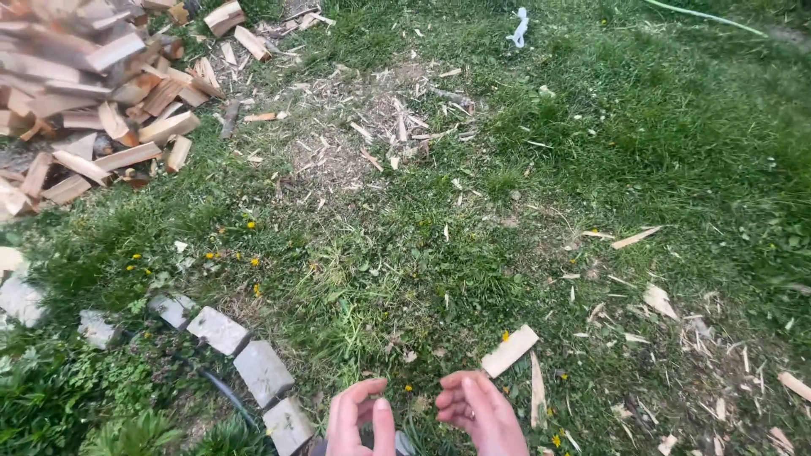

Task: The person pulls weeds from the soil by hand in a garden area next to a wall. They extract green growth from around plants and drop the pulled weeds onto the ground.

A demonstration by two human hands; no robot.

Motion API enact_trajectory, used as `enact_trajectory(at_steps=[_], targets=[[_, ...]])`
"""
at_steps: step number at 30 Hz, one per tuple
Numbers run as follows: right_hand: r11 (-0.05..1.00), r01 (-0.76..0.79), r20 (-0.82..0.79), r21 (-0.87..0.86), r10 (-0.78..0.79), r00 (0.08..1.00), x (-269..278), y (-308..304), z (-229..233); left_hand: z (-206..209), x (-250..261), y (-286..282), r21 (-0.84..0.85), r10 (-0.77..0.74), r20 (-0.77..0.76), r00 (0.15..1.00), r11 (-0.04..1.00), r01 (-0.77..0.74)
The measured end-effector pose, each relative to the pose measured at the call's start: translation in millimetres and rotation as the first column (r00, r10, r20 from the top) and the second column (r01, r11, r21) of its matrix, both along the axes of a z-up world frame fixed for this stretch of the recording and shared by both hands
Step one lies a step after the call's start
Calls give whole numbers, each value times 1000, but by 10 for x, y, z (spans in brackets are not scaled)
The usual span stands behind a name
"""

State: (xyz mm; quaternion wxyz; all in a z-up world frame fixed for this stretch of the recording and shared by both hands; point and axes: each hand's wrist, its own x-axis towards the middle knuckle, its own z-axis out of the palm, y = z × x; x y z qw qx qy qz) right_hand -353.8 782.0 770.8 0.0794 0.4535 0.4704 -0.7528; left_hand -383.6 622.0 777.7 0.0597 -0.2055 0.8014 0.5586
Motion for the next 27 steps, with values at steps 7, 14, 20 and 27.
enact_trajectory(at_steps=[7, 14, 20, 27], targets=[[995, 24, -93, 100, -14, 996, -760, 115, -248, -117, -821, 168, 13, -31, 6, 999, 999, 31], [987, -107, -7, 118, 109, 994, -1975, -708, -426, -688, -1766, -411, 76, 55, -43, 998, 996, -52], [954, -265, 55, 138, 260, 964, -2409, -1017, -780, -895, -2413, -1136, 17, 247, -145, 958, 969, -247], [887, -365, 134, 282, 341, 931, -3088, -1510, -172, -604, -2652, -1524, 88, 447, 114, 887, 885, -457]])
